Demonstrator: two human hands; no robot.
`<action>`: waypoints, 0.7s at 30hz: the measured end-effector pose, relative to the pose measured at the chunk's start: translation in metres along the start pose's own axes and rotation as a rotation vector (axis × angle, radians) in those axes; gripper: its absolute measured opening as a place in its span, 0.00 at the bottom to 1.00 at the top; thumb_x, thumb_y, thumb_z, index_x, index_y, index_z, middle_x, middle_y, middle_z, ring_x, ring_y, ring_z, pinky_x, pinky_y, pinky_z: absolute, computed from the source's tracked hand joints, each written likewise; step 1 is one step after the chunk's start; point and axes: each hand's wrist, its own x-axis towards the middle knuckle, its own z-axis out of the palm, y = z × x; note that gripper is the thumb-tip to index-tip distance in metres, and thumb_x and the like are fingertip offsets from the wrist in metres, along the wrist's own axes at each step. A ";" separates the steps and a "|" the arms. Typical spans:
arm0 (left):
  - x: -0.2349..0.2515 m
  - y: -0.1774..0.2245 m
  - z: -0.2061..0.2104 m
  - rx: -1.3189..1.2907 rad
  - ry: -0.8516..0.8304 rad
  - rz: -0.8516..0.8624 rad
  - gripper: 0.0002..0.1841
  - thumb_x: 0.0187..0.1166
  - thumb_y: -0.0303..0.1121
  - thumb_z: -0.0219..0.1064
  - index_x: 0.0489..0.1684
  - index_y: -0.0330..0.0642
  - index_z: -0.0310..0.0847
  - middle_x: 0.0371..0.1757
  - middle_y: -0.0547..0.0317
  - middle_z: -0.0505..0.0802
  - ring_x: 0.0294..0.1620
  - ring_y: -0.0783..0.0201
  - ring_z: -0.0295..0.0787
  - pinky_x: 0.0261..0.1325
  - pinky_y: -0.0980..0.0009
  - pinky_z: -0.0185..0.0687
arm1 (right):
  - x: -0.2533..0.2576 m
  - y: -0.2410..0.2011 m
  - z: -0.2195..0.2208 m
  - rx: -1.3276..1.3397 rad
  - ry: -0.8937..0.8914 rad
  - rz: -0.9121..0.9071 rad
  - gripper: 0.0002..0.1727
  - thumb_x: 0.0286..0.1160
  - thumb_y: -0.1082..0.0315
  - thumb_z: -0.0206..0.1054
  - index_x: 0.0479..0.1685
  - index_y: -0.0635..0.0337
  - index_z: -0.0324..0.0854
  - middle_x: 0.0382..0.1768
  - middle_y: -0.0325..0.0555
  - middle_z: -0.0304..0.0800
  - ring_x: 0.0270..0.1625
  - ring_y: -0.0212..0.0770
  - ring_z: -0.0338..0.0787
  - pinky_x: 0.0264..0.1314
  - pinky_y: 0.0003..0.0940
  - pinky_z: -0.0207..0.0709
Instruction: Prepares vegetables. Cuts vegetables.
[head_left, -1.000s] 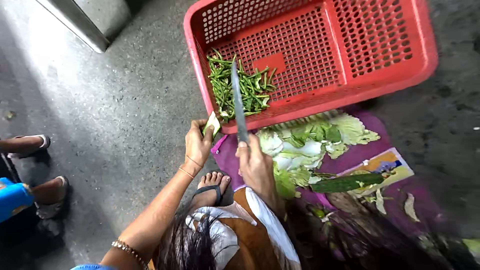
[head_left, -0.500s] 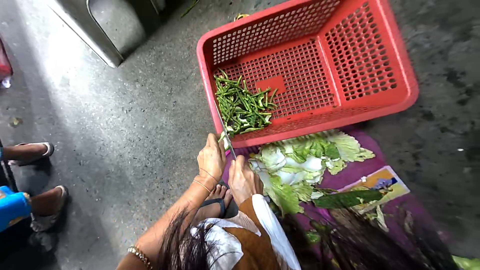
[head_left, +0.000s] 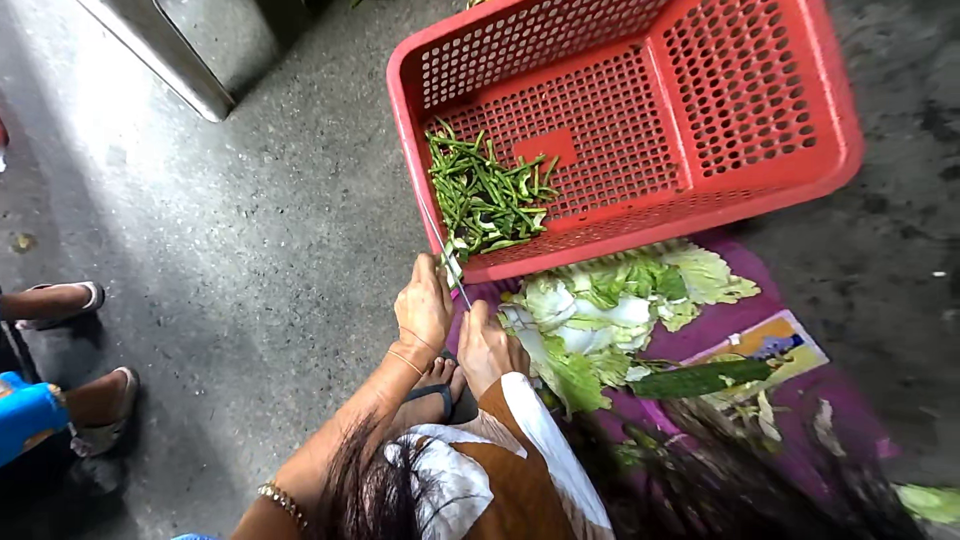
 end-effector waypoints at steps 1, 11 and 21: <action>0.000 0.000 0.000 -0.009 -0.002 -0.006 0.15 0.89 0.31 0.55 0.67 0.34 0.75 0.48 0.42 0.92 0.38 0.44 0.94 0.40 0.45 0.88 | 0.002 0.001 0.003 -0.002 0.016 -0.009 0.24 0.95 0.56 0.45 0.76 0.58 0.75 0.53 0.60 0.91 0.47 0.60 0.95 0.47 0.53 0.84; -0.002 -0.001 -0.004 -0.050 -0.024 -0.019 0.14 0.89 0.32 0.57 0.65 0.35 0.76 0.46 0.43 0.93 0.39 0.45 0.94 0.43 0.45 0.87 | 0.022 -0.010 -0.006 0.013 -0.047 -0.049 0.22 0.95 0.58 0.45 0.72 0.60 0.75 0.47 0.60 0.92 0.54 0.61 0.93 0.53 0.56 0.82; 0.003 -0.016 -0.011 -0.642 -0.036 -0.152 0.21 0.86 0.31 0.64 0.79 0.49 0.78 0.58 0.49 0.91 0.35 0.59 0.93 0.35 0.60 0.92 | 0.023 0.027 0.017 0.190 0.461 -0.225 0.21 0.92 0.56 0.49 0.50 0.66 0.81 0.26 0.57 0.87 0.29 0.60 0.91 0.28 0.55 0.80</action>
